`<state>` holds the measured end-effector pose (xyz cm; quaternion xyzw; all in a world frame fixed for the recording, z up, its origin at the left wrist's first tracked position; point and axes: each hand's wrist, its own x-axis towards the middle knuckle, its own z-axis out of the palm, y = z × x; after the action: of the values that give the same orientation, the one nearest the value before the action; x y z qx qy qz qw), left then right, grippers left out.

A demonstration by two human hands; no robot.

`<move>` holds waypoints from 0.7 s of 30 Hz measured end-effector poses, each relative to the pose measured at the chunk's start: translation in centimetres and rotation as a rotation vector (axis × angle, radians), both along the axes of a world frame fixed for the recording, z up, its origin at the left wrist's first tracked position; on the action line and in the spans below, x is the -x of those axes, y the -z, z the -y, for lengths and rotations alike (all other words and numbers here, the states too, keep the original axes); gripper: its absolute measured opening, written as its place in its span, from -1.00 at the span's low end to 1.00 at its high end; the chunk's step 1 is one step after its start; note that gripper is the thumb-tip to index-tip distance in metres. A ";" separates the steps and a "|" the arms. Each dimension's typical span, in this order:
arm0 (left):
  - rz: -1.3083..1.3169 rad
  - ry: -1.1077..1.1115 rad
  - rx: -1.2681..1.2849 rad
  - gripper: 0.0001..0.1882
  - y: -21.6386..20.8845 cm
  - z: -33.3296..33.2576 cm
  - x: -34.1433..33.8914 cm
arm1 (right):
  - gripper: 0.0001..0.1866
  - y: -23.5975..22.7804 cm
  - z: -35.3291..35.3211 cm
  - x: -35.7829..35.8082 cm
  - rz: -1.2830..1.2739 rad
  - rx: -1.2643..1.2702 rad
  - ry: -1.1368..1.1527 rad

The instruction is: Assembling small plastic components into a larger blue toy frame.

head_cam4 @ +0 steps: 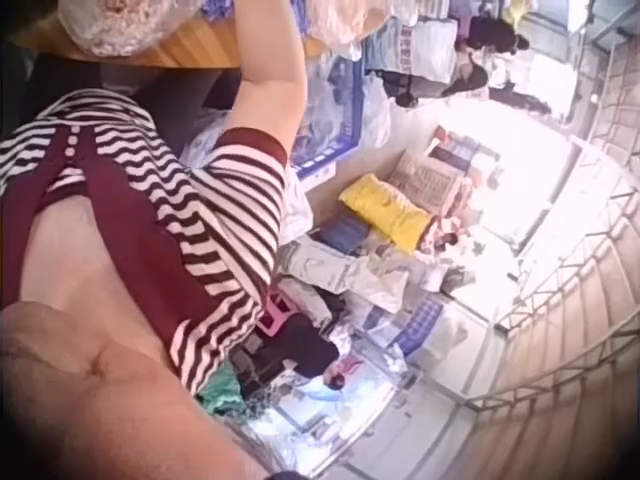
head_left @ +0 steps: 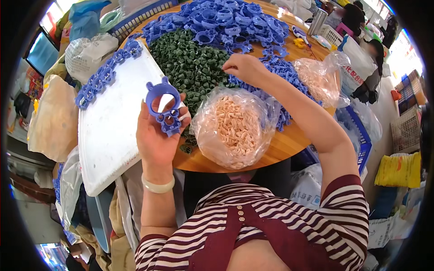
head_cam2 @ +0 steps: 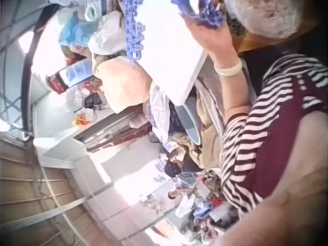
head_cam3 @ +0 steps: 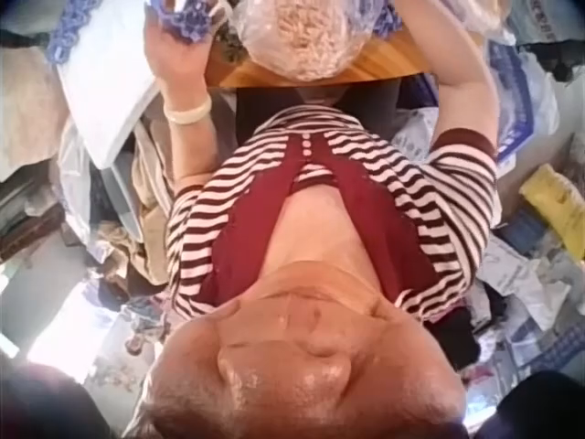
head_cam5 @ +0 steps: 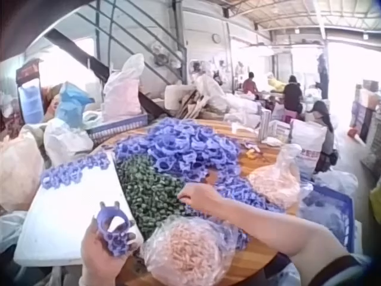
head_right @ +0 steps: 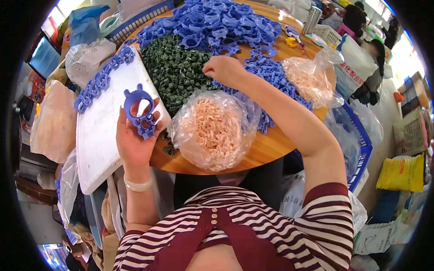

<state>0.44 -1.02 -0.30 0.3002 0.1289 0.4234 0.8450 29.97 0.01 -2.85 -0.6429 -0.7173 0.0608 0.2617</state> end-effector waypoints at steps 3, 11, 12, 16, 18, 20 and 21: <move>-0.050 0.006 0.041 -0.48 0.0 -0.3 -0.4 | -0.76 1.9 -3.9 1.0 0.214 -0.045 -0.051; 0.000 0.028 0.121 -0.50 1.0 -0.3 -0.6 | -0.81 1.3 -4.8 0.8 0.114 -0.030 0.015; 0.015 0.046 0.115 -0.51 1.1 -0.3 -0.6 | -0.81 0.6 -4.0 1.0 0.114 -0.024 0.006; 0.054 0.096 0.118 -0.52 0.6 0.3 -0.9 | -0.91 -2.7 1.7 2.7 -0.616 0.093 0.041; 0.065 0.114 0.108 -0.52 0.8 0.8 -1.1 | -0.93 -4.0 4.8 4.6 -0.730 0.019 -0.035; 0.091 0.145 0.153 -0.53 1.0 1.7 -1.7 | -0.89 -5.4 8.4 6.8 -0.444 -0.335 -0.208; 0.087 0.152 0.158 -0.53 1.0 2.2 -2.1 | -0.89 -5.5 9.9 7.7 -0.446 -0.332 -0.199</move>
<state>2.50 -3.22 -1.31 0.2228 0.1021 0.3594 0.9004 22.29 -9.86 2.64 -0.4884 -0.7017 0.1078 0.5074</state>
